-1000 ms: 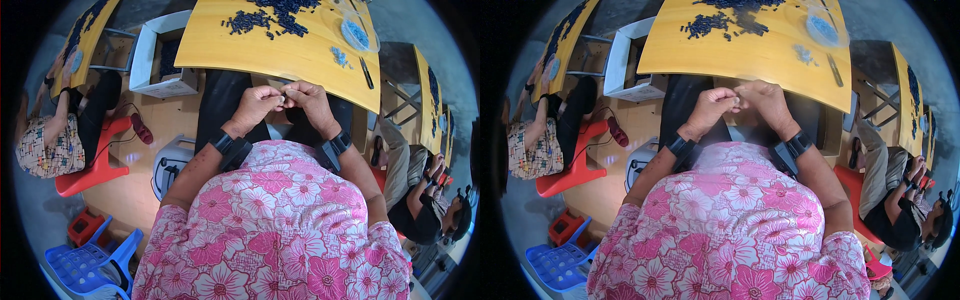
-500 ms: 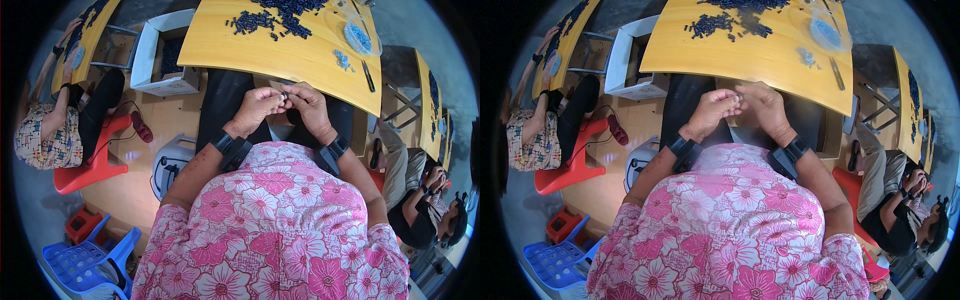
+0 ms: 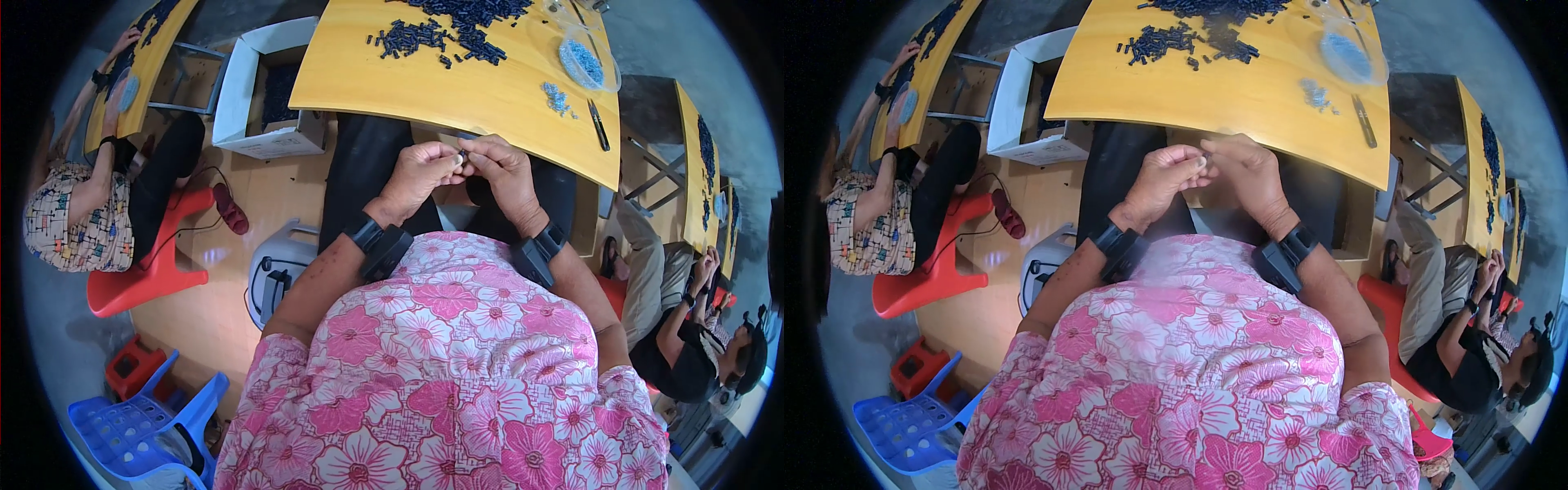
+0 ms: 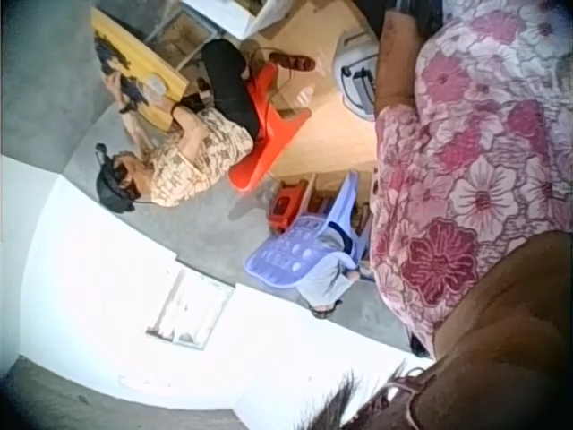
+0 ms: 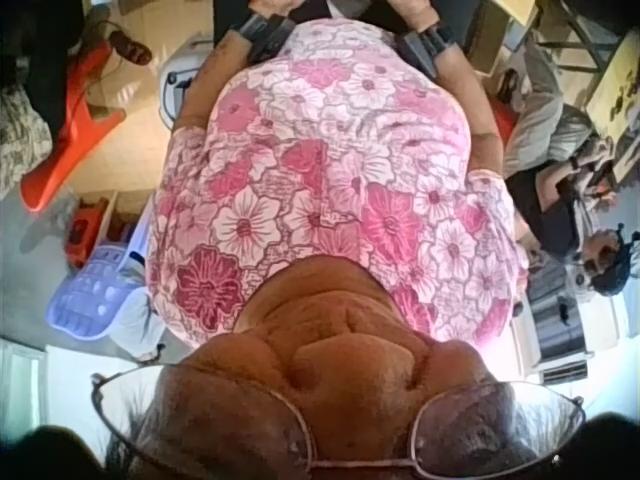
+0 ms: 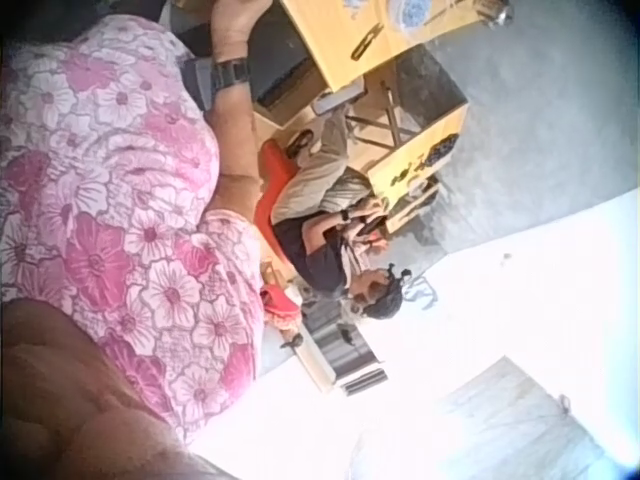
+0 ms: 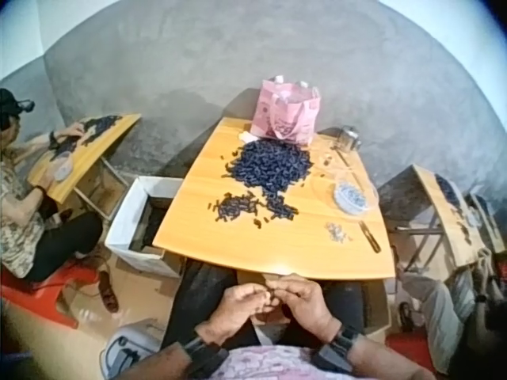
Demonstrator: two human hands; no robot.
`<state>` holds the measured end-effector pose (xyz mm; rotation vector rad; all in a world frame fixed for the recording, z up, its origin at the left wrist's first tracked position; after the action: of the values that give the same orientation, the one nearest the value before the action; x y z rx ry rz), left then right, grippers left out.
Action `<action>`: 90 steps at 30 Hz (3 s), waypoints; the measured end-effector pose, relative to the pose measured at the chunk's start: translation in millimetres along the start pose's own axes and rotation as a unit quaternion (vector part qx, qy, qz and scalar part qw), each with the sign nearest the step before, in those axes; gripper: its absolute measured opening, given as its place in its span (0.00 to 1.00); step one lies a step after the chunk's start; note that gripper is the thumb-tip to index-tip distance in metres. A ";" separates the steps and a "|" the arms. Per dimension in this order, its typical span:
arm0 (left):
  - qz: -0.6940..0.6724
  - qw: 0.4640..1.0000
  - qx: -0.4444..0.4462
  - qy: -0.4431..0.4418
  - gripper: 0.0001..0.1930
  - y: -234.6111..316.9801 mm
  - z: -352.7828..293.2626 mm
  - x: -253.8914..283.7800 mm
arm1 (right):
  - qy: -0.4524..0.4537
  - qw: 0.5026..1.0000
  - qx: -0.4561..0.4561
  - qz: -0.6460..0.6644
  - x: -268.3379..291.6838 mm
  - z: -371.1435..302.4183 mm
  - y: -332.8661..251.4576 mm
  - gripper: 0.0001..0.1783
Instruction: Assembling small black plastic parts into blue plastic frames at a workstation.
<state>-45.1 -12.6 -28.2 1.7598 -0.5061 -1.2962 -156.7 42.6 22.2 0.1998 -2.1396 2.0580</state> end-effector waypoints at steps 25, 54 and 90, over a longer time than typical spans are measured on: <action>0.085 0.996 0.018 -0.035 0.07 1.4 -2.4 -4.8 | -0.045 0.941 -0.103 0.321 -9.9 -4.0 31.6 0.07; 0.268 0.960 -0.080 0.016 0.06 25.0 7.1 -2.2 | -0.094 0.929 -0.173 0.313 -10.5 -2.3 26.2 0.17; 0.124 0.991 -0.011 -0.050 0.26 27.3 7.0 -21.6 | -0.105 0.989 -0.053 -0.085 -8.7 10.3 -18.5 0.13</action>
<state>-55.1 -14.2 5.8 1.5627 -0.7404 -1.2117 -144.5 31.4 38.1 0.5883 -2.2540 1.8968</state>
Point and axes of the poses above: each hand's wrist, its own z-axis towards the middle knuckle, its own x-axis out of the back of the hand, y = z × x, the point moved 8 cm from there along z, towards the middle knuckle, and after that the axes turned 15 degrees about -y, right-handed, at the moved point
